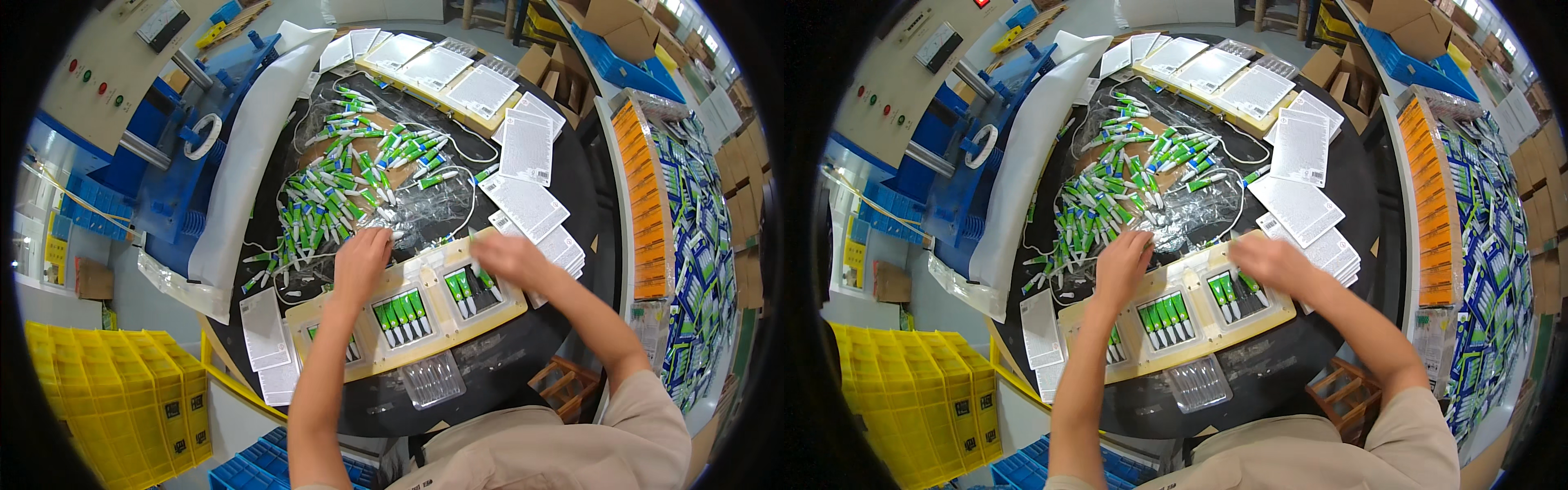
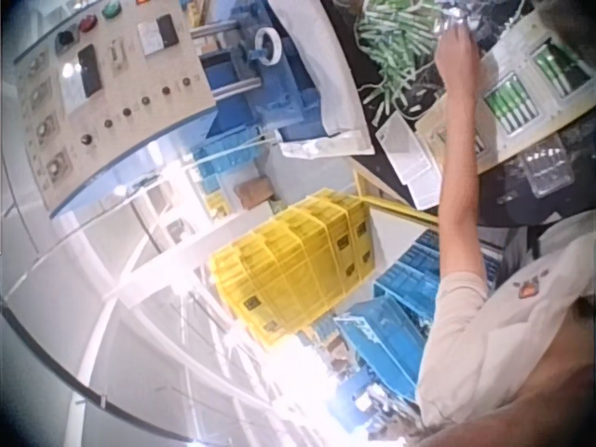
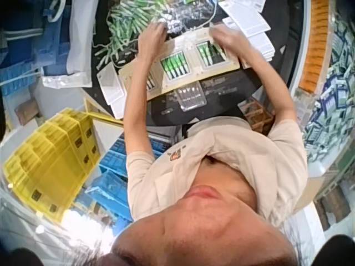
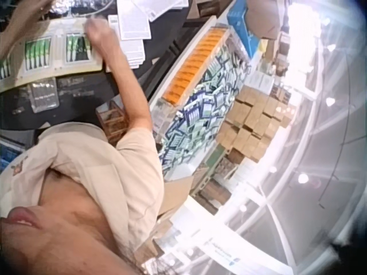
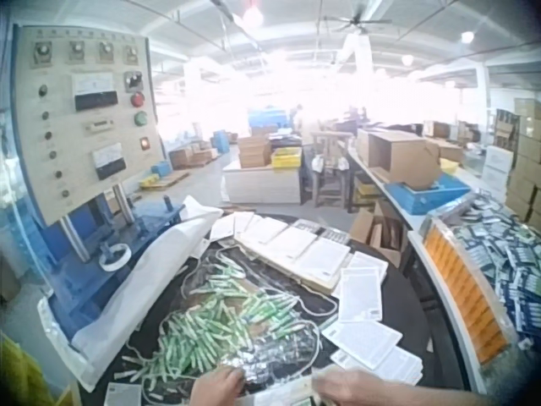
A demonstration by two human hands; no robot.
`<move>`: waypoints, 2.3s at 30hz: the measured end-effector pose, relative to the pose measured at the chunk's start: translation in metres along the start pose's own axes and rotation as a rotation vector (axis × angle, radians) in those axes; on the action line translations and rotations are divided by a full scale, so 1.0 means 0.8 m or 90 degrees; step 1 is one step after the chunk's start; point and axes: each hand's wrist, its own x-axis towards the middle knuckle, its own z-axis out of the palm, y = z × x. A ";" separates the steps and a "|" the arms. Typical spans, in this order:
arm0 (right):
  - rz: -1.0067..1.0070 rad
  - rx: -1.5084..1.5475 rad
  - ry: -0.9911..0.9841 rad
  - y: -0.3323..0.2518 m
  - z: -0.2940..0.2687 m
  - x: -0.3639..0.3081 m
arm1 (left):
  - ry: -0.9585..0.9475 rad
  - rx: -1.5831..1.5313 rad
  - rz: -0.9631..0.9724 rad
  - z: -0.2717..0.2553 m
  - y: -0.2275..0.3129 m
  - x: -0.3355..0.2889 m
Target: The person places green cylindrical batteries into a wooden jig with three compartments, then covers them with white paper sheets. The person repeats this cycle multiple times, stacking the completed units on the table.
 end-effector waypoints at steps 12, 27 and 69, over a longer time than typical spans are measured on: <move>0.110 -0.028 0.052 -0.056 0.014 -0.060 | 0.093 -0.470 -0.297 -0.028 0.160 -0.100; 0.573 0.505 0.116 -0.127 -0.019 -0.070 | 0.092 -0.015 0.124 0.037 0.222 -0.067; 0.181 -0.178 -0.084 0.057 -0.081 -0.071 | -0.367 0.015 -0.525 -0.162 -0.143 -0.298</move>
